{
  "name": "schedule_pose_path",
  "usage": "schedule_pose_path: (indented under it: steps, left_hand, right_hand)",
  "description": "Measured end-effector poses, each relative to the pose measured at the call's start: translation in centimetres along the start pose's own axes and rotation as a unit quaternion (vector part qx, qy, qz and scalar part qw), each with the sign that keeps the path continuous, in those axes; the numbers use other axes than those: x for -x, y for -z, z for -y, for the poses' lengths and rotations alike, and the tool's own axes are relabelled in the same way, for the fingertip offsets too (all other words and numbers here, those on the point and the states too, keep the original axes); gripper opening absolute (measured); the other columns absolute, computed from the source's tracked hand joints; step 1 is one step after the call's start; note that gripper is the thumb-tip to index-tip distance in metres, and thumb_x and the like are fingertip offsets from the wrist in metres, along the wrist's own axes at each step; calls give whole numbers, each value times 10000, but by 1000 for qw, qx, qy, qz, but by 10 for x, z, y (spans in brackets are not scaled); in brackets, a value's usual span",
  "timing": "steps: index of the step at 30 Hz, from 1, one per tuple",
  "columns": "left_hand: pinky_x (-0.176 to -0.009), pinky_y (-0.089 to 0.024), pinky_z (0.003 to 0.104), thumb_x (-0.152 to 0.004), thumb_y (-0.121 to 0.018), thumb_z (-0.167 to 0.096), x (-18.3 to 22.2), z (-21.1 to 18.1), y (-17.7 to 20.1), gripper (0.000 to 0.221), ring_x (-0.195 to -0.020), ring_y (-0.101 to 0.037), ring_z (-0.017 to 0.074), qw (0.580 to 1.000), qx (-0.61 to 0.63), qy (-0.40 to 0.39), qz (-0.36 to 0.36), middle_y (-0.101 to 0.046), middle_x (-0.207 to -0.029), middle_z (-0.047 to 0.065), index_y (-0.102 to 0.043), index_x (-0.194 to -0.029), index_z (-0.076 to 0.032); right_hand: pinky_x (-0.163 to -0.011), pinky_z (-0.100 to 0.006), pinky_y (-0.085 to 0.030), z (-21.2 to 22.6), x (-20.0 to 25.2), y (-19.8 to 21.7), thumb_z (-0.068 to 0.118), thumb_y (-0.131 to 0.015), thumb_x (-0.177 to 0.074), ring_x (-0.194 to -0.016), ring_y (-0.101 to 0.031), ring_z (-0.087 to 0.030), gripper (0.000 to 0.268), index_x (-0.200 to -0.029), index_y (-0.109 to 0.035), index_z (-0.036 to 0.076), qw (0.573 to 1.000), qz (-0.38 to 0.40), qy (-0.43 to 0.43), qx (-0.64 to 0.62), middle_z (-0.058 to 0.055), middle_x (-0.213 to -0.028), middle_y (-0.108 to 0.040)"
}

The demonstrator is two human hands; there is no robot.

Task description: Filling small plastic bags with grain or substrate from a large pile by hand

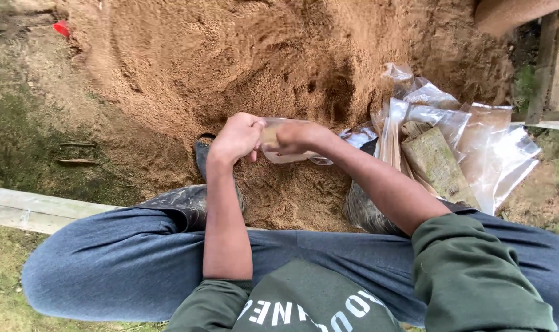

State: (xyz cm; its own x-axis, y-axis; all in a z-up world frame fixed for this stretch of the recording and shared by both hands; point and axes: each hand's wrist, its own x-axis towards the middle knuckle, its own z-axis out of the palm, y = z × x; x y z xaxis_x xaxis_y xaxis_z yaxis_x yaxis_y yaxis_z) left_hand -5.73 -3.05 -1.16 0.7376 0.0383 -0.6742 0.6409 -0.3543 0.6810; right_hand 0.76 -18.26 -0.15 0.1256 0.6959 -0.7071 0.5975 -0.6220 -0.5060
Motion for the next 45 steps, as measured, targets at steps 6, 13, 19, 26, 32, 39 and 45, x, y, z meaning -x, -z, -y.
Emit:
schedule_pose_path:
  steps: [6, 13, 19, 26, 32, 39, 45]
  left_hand:
    - [-330, -533, 251, -1010, -427, -68, -4, 6, 0, 348, -336, -577, 111, 998, -66, 16, -6, -609, -545, 73, -708, -1108, 113]
    - [-692, -606, 420, -974, -421, -285, -28, 11, -6, 405, -553, -729, 207, 983, -156, 49, -85, -692, -568, 63, -747, -1158, -127]
    - [-846, -577, 538, -1048, -383, -222, -36, -20, -10, 406, -916, -746, 415, 974, -171, 8, -150, -740, -948, 255, -738, -1072, -27]
    - [-741, -591, 426, -1036, -464, -192, -68, -1, -2, 342, -578, -711, 247, 984, -103, 7, -149, -658, -568, 80, -728, -850, -78]
    - [-613, -595, 337, -1035, -501, -35, -25, -44, 28, 252, -562, -671, 267, 998, -55, 10, 32, -715, -828, 260, -711, -1072, 99]
    - [-431, -531, 199, -1024, -529, -20, -5, -87, 52, 245, -414, -600, 112, 983, -58, 45, 166, -727, -741, 221, -736, -1091, 92]
    - [-477, -552, 207, -1066, -458, -42, -21, -69, 48, 254, -456, -620, 138, 990, -41, 58, 123, -677, -715, 185, -687, -1002, 45]
  right_hand:
    - [-1215, -490, -354, 34, 16, 28, 353, -262, -1077, -1314, -578, -346, 552, -1405, -496, -24, 1000, -23, -11, -12, -273, -1366, -568]
    - [-789, -442, -631, -42, -81, -53, 367, -648, -961, -920, -746, -307, 358, -1132, -695, 56, 980, -112, 32, 162, -158, -1014, -732]
    - [-482, -352, -605, -94, -109, -26, 190, -636, -933, -664, -735, -266, 232, -866, -721, -15, 994, -70, 51, -71, -199, -780, -733]
    - [-802, -355, -615, -67, 1, 105, 184, -501, -1071, -921, -674, -240, 263, -1183, -640, -9, 904, -52, 64, -419, -197, -1075, -703]
    - [-727, -306, -502, -164, -82, 71, 242, -679, -1019, -856, -593, -167, 234, -1150, -649, 50, 825, -346, 30, -447, -68, -920, -639]
    - [-1159, -769, -163, -127, -159, -7, 803, -807, -612, -1508, 35, -542, 1325, -1623, -134, 273, 965, -229, -88, -96, -278, -1658, 29]
    - [-1081, -741, -380, -159, -227, -68, 600, -851, -727, -1448, -221, -575, 1059, -1598, -310, 335, 923, -352, -153, -40, -261, -1590, -181]
